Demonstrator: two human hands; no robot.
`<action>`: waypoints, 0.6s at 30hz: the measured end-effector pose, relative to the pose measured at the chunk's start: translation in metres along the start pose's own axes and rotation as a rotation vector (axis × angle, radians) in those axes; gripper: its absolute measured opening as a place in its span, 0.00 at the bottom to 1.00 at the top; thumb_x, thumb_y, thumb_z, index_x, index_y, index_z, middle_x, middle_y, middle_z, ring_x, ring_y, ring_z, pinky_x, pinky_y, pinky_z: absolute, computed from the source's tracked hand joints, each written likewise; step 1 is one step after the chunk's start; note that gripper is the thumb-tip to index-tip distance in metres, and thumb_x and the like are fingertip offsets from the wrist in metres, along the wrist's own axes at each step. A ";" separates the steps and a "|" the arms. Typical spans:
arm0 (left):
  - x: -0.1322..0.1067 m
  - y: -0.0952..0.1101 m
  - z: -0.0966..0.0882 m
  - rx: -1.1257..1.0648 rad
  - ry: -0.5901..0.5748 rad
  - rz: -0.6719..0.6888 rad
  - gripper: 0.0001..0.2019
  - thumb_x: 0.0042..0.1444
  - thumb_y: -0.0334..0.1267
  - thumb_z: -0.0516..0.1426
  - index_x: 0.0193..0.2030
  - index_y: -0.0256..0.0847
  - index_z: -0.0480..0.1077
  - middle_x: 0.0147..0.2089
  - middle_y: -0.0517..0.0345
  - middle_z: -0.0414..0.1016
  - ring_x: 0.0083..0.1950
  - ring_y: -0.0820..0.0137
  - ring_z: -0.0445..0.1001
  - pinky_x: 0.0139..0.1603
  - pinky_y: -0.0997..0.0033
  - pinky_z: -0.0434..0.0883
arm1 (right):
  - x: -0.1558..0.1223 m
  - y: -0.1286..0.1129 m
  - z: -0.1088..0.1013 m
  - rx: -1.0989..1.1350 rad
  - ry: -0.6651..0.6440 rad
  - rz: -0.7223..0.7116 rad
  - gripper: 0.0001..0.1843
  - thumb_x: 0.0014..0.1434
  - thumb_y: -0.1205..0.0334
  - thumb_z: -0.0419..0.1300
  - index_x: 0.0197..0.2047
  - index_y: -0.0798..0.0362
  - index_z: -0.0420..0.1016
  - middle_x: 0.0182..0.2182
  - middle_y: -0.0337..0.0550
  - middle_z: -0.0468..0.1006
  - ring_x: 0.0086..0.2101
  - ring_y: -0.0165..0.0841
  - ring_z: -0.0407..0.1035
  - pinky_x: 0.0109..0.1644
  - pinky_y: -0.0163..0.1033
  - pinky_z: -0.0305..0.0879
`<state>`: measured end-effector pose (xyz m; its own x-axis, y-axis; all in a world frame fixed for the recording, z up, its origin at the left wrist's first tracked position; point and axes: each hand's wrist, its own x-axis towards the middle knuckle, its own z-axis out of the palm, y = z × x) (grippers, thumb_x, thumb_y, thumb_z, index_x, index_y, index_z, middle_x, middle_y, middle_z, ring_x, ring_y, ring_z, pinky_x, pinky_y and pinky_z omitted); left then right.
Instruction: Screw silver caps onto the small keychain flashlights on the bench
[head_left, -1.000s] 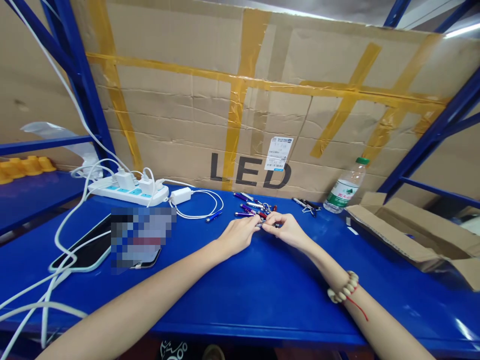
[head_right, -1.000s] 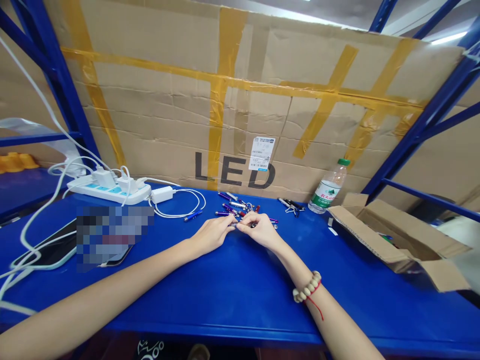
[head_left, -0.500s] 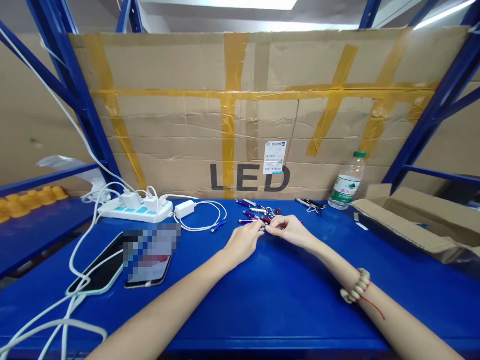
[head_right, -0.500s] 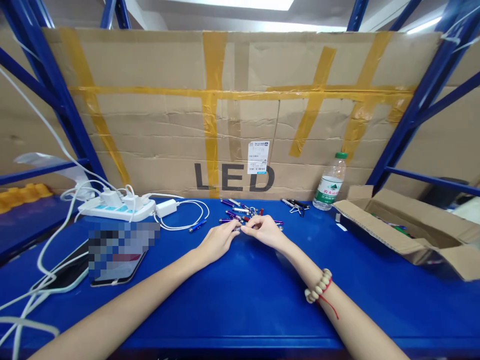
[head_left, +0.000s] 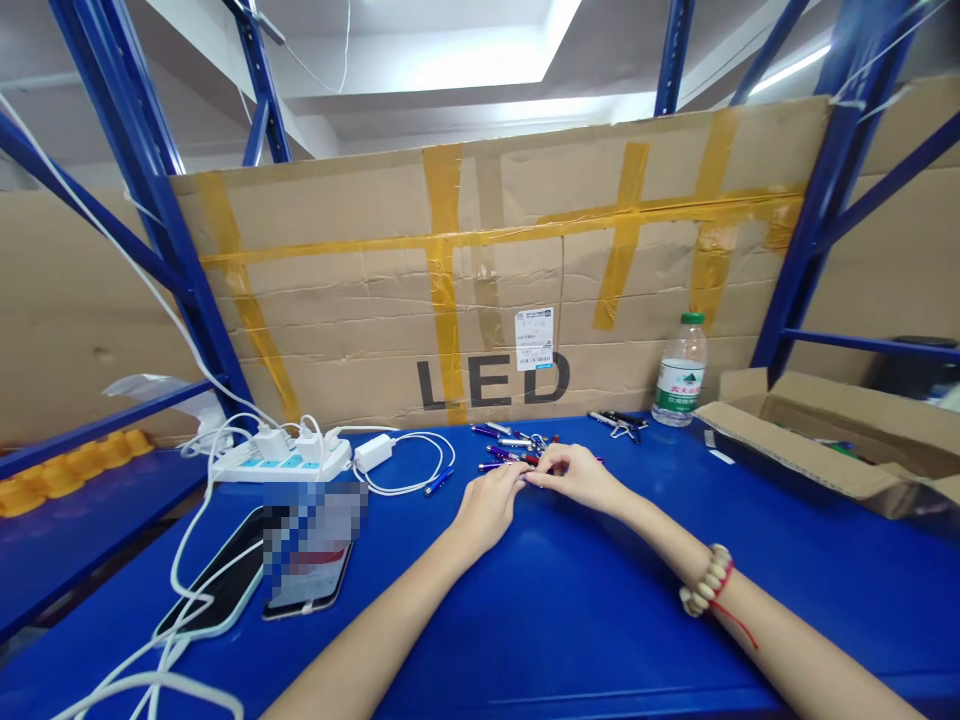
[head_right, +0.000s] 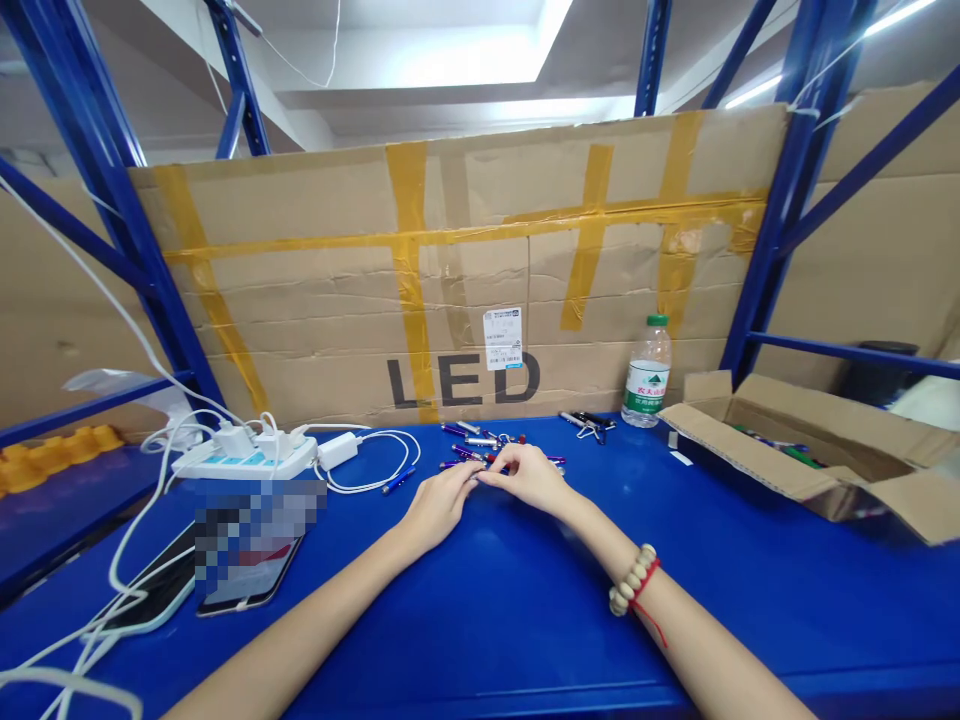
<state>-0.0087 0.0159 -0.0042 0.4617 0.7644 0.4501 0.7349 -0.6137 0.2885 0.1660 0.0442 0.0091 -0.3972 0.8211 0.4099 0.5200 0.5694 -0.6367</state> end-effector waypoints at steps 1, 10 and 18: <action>0.000 0.000 0.000 0.010 0.002 -0.014 0.13 0.60 0.32 0.44 0.50 0.43 0.62 0.51 0.56 0.70 0.50 0.68 0.70 0.49 0.68 0.68 | 0.000 0.000 -0.001 -0.022 0.012 -0.008 0.14 0.48 0.52 0.60 0.23 0.55 0.76 0.24 0.41 0.72 0.24 0.28 0.62 0.28 0.34 0.58; 0.001 0.002 -0.001 0.027 -0.027 -0.067 0.11 0.61 0.33 0.43 0.48 0.43 0.61 0.49 0.56 0.71 0.48 0.67 0.71 0.44 0.68 0.69 | -0.002 -0.005 -0.004 -0.061 0.085 -0.095 0.11 0.49 0.56 0.62 0.34 0.53 0.77 0.30 0.41 0.72 0.23 0.26 0.62 0.29 0.33 0.60; 0.001 0.000 0.001 0.028 -0.065 -0.027 0.11 0.61 0.33 0.42 0.47 0.43 0.60 0.47 0.56 0.71 0.46 0.67 0.71 0.42 0.69 0.68 | 0.002 0.003 -0.001 0.170 0.051 -0.141 0.15 0.45 0.50 0.63 0.27 0.55 0.78 0.27 0.45 0.73 0.27 0.31 0.66 0.29 0.35 0.62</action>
<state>-0.0081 0.0170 -0.0043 0.4721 0.7923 0.3865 0.7609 -0.5876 0.2753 0.1673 0.0475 0.0082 -0.4160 0.7375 0.5320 0.3255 0.6670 -0.6702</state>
